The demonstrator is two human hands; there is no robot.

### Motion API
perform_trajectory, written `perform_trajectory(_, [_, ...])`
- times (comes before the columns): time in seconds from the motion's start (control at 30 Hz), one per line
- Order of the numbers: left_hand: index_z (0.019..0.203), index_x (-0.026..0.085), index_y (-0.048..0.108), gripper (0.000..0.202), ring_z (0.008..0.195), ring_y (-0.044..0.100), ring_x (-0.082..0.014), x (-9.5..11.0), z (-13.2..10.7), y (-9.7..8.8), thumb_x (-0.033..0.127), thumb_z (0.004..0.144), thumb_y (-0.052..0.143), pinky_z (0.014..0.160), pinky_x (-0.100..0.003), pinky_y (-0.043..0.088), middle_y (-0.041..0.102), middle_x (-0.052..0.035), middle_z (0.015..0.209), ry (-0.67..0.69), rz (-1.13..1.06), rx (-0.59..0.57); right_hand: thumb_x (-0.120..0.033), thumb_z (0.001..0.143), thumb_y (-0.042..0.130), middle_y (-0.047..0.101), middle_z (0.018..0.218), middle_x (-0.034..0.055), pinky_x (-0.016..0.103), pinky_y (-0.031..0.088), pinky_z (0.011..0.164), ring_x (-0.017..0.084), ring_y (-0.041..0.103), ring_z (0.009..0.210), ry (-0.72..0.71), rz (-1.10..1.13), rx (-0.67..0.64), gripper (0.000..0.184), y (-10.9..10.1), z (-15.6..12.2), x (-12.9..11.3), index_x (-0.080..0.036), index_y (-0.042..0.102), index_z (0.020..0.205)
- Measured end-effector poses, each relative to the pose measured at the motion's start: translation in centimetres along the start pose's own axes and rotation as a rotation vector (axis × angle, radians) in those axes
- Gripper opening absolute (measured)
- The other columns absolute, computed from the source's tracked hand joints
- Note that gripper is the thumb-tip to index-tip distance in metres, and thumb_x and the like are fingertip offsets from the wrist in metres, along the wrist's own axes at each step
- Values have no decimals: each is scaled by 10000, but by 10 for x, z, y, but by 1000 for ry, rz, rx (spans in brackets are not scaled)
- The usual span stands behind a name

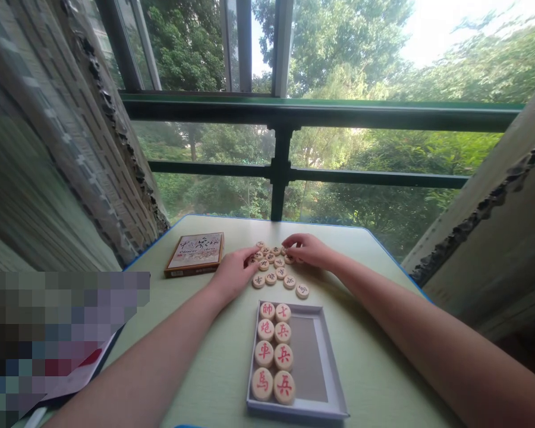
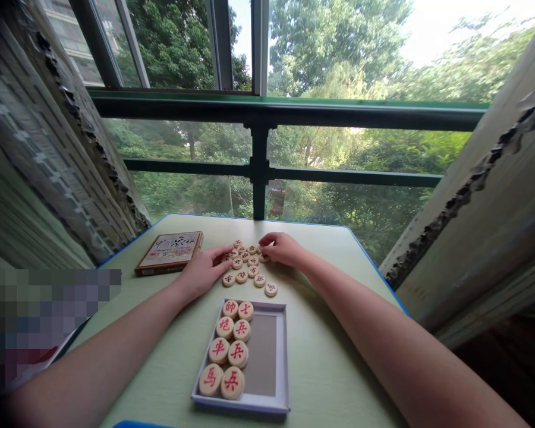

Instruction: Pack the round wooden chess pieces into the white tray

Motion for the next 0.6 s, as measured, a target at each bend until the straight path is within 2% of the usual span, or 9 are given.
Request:
perform_trajectory(0.17, [1150,151,626,388,961,622,-210,1,-1,0,237,775,573,900,-332,475,668,-75,1113,27,12,8,-236,727,623,652,826,35,203,413,529,92,525,603,-54,99,71,205,0,-1,-3,-166,687,909])
perform_trajectory(0.23, [1141,159,631,379,955,626,-209,2,-1,0,231,773,572,898,-334,479,671,-74,1105,44,8,19,-283,730,630,644,820,34,204,407,514,98,533,618,-75,197,148,198,-5,-2,-5,-164,665,884])
perform_trajectory(0.3, [1123,160,639,365,986,621,-214,3,-2,0,234,771,577,919,-338,471,666,-80,1114,69,5,38,-325,730,636,639,808,30,205,409,507,102,548,627,-88,351,169,217,-7,-4,-9,-164,635,875])
perform_trajectory(0.47, [1124,147,629,387,1017,615,-220,13,-5,-12,291,766,610,908,-341,488,650,-100,1141,166,-66,169,-321,673,704,628,698,3,217,432,531,93,552,588,-79,702,-38,241,15,-10,-29,-158,623,831])
perform_trajectory(0.6, [1084,151,645,356,907,653,-188,22,-9,-21,285,754,639,849,-314,519,689,-80,1052,274,-151,237,-308,665,712,633,667,-3,232,433,553,91,539,576,-107,774,-114,239,28,-17,-43,-157,655,841])
Point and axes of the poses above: each hand's wrist, its own z-axis towards the middle knuckle, its own y-axis out of the palm, x = y × z, the point moved 8 cm from there along z, towards the middle knuckle
